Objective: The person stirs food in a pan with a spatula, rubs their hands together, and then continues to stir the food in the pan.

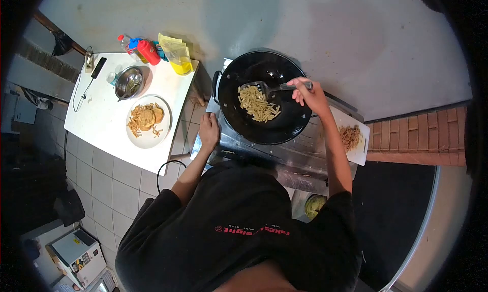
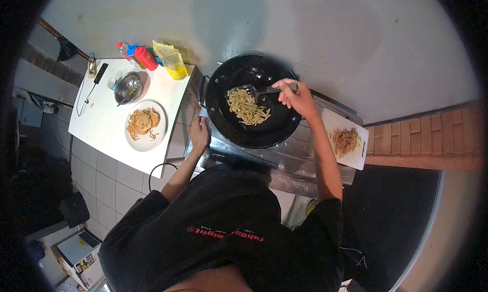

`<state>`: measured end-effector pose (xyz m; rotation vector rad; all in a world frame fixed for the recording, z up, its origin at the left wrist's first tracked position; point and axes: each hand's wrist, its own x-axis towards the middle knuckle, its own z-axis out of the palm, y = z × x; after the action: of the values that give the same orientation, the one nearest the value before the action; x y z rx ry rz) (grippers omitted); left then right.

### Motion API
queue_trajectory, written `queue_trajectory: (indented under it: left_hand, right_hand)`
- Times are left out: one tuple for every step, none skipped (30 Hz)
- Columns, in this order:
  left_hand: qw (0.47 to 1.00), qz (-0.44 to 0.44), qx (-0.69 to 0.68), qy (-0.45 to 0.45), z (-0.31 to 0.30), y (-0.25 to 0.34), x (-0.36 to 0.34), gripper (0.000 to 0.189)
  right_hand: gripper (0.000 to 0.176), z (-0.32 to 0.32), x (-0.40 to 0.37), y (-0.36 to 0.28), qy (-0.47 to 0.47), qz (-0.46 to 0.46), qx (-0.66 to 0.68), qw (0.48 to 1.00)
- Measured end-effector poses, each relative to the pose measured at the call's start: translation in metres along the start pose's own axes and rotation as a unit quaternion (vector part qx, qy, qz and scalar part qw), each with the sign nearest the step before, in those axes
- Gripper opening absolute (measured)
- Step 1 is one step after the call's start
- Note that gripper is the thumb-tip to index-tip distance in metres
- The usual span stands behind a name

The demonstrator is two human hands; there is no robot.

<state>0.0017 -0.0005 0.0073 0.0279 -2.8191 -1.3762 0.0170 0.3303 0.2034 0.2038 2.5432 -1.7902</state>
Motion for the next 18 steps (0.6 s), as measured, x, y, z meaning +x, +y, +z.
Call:
queue_trajectory:
  left_hand:
    - [1.0,-0.001,-0.001,-0.001,0.002,-0.002,0.0,0.039]
    - [1.0,-0.002,-0.003,-0.003,0.003,-0.004,0.001,0.04]
    - [1.0,-0.004,-0.002,-0.003,0.003,-0.005,0.001,0.04]
    - [1.0,-0.004,-0.001,-0.005,0.003,-0.006,0.001,0.04]
    - [1.0,-0.003,-0.002,-0.007,0.003,-0.006,0.002,0.04]
    - [1.0,-0.003,-0.002,-0.008,0.003,-0.005,0.001,0.04]
    - [1.0,-0.006,-0.002,-0.006,0.002,-0.003,0.001,0.04]
    - [1.0,-0.009,-0.003,-0.004,0.002,-0.002,0.001,0.039]
    - [1.0,-0.009,-0.004,-0.006,0.003,-0.002,0.001,0.039]
    - [1.0,-0.006,0.0,-0.004,0.003,-0.003,0.001,0.039]
    - [1.0,-0.003,0.003,-0.002,0.003,-0.004,0.002,0.039]
    - [1.0,-0.003,0.002,-0.004,0.003,-0.003,0.001,0.039]
    - [1.0,-0.003,0.0,-0.005,0.003,-0.003,0.001,0.039]
    - [1.0,-0.002,-0.002,-0.007,0.002,-0.002,0.001,0.038]
    - [1.0,-0.001,-0.001,-0.007,0.003,-0.003,0.001,0.038]
    - [1.0,0.003,-0.006,-0.001,0.003,-0.003,0.001,0.038]
    - [1.0,0.007,-0.01,0.005,0.003,-0.004,0.001,0.038]
    - [1.0,0.007,-0.009,0.004,0.003,-0.004,0.001,0.038]
  right_hand:
    - [0.028,0.007,-0.006,-0.009,-0.01,-0.02,-0.004,1.0]
    - [0.025,0.009,-0.014,-0.02,-0.017,-0.002,-0.043,0.999]
    - [0.025,0.014,-0.022,-0.031,-0.019,-0.001,-0.042,0.999]
    - [0.022,0.018,-0.029,-0.042,-0.016,-0.098,-0.114,0.989]
    - [0.02,0.021,-0.038,-0.053,-0.012,-0.193,-0.185,0.964]
    - [0.02,0.022,-0.049,-0.07,-0.013,-0.192,-0.185,0.964]
    - [0.017,0.022,-0.059,-0.088,-0.036,-0.174,-0.215,0.96]
    - [0.015,0.021,-0.066,-0.098,-0.06,-0.156,-0.245,0.955]
    - [0.015,0.02,-0.069,-0.101,-0.06,-0.154,-0.245,0.955]
    - [0.015,0.018,-0.071,-0.102,-0.048,-0.153,-0.255,0.953]
    - [0.015,0.016,-0.073,-0.103,-0.037,-0.152,-0.266,0.951]
    - [0.015,0.014,-0.072,-0.104,-0.037,-0.151,-0.266,0.951]
    - [0.016,0.01,-0.068,-0.104,-0.028,-0.151,-0.267,0.951]
    - [0.017,0.008,-0.064,-0.104,-0.018,-0.151,-0.267,0.952]
    - [0.017,0.006,-0.06,-0.103,-0.018,-0.151,-0.267,0.952]
    - [0.018,0.006,-0.056,-0.101,0.022,-0.141,-0.249,0.958]
    - [0.02,0.005,-0.051,-0.098,0.06,-0.131,-0.23,0.962]
    - [0.02,0.003,-0.046,-0.094,0.061,-0.13,-0.229,0.963]
